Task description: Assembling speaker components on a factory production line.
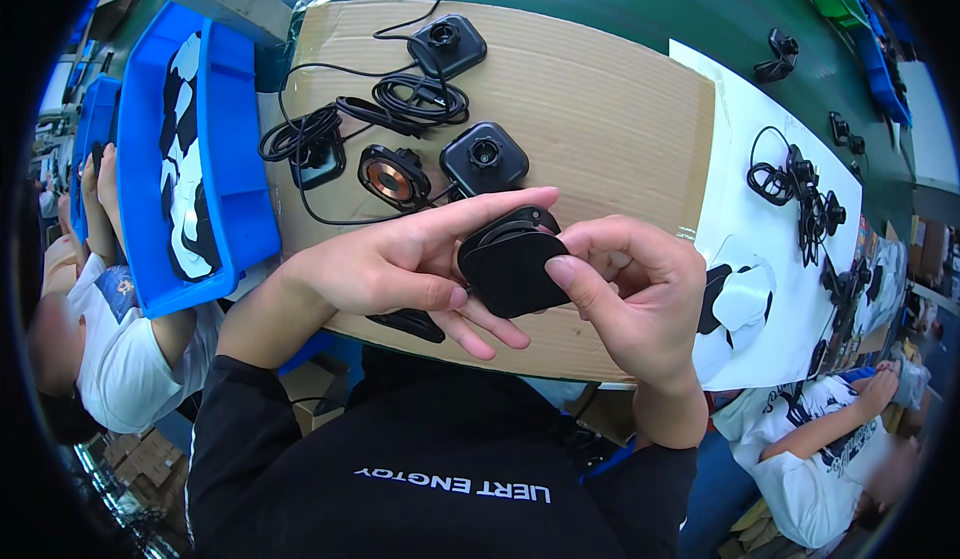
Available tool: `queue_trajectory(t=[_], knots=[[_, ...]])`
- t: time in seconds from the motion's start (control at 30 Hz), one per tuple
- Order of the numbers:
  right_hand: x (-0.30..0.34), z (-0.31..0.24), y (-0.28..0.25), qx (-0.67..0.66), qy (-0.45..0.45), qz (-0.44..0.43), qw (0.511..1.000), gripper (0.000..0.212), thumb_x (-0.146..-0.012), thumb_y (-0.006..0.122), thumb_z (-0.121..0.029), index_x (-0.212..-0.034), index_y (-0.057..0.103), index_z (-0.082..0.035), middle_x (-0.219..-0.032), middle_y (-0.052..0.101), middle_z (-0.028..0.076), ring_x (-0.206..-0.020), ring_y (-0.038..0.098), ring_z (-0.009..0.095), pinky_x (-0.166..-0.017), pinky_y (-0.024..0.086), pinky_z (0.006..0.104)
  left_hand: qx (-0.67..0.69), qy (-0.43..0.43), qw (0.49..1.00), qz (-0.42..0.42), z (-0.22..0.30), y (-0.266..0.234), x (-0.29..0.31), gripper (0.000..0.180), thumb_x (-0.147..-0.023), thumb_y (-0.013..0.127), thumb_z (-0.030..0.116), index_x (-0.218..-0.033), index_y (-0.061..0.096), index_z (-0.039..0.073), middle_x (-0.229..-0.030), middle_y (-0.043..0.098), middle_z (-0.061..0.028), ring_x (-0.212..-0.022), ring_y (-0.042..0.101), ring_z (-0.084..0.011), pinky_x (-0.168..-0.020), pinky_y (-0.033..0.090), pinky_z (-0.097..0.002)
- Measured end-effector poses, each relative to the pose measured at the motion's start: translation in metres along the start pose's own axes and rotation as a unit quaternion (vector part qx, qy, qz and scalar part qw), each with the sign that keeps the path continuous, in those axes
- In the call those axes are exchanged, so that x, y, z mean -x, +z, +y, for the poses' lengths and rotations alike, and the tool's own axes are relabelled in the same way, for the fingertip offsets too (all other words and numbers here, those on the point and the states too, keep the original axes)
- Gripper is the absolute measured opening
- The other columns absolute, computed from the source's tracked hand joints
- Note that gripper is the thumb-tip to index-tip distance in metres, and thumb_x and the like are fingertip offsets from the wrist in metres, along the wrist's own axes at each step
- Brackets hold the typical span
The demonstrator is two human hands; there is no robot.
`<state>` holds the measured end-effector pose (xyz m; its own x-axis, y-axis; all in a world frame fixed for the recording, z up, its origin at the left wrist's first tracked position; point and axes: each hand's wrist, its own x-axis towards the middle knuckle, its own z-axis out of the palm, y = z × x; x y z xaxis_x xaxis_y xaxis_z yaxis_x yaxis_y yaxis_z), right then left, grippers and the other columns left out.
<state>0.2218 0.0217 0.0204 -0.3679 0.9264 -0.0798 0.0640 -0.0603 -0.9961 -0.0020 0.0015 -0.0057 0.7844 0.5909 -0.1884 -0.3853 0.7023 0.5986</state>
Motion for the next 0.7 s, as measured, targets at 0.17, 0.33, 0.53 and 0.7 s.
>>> queue_trajectory(t=[0.17,0.33,0.53,0.7], knots=[[-0.0001,-0.0001,0.0004,0.011,-0.007,-0.001,1.000,0.010,-0.077,0.068,0.003,-0.087,0.068,0.002,-0.062,0.061,0.002,-0.046,0.044,0.003,-0.041,0.030,0.0131,0.000,0.000,1.000,0.005,0.0008,0.0005,0.0002,0.095,-0.067,0.024,-0.022,-0.152,0.007,0.014,-0.138,0.041,-0.0304,-0.107,0.060,-0.0450,-0.085,0.058,-0.0422],[-0.0001,0.0003,0.0013,0.013,0.000,-0.002,1.000,0.010,-0.077,0.068,0.003,-0.087,0.068,0.002,-0.063,0.062,0.003,-0.046,0.044,0.003,-0.041,0.031,0.0131,0.004,-0.001,1.000,0.008,0.0002,0.0006,0.0006,0.095,-0.066,0.024,-0.022,-0.152,0.006,0.014,-0.138,0.041,-0.0301,-0.107,0.060,-0.0449,-0.084,0.058,-0.0419],[-0.0001,0.0015,0.0015,0.017,-0.009,-0.004,1.000,0.010,-0.077,0.068,0.004,-0.087,0.067,0.002,-0.066,0.064,0.004,-0.047,0.045,0.003,-0.042,0.031,0.0132,-0.015,-0.005,1.000,0.008,0.0042,0.0013,0.0006,0.095,-0.066,0.024,-0.022,-0.152,0.006,0.013,-0.137,0.042,-0.0299,-0.107,0.060,-0.0445,-0.084,0.058,-0.0420],[-0.0003,0.0012,0.0039,0.017,-0.025,0.000,1.000,0.011,-0.077,0.068,0.005,-0.087,0.067,0.003,-0.070,0.065,0.006,-0.047,0.045,0.003,-0.042,0.032,0.0132,-0.021,0.009,1.000,0.005,0.0009,0.0006,0.0015,0.092,-0.069,0.026,-0.021,-0.152,0.007,0.013,-0.136,0.044,-0.0301,-0.106,0.061,-0.0436,-0.084,0.058,-0.0419]])
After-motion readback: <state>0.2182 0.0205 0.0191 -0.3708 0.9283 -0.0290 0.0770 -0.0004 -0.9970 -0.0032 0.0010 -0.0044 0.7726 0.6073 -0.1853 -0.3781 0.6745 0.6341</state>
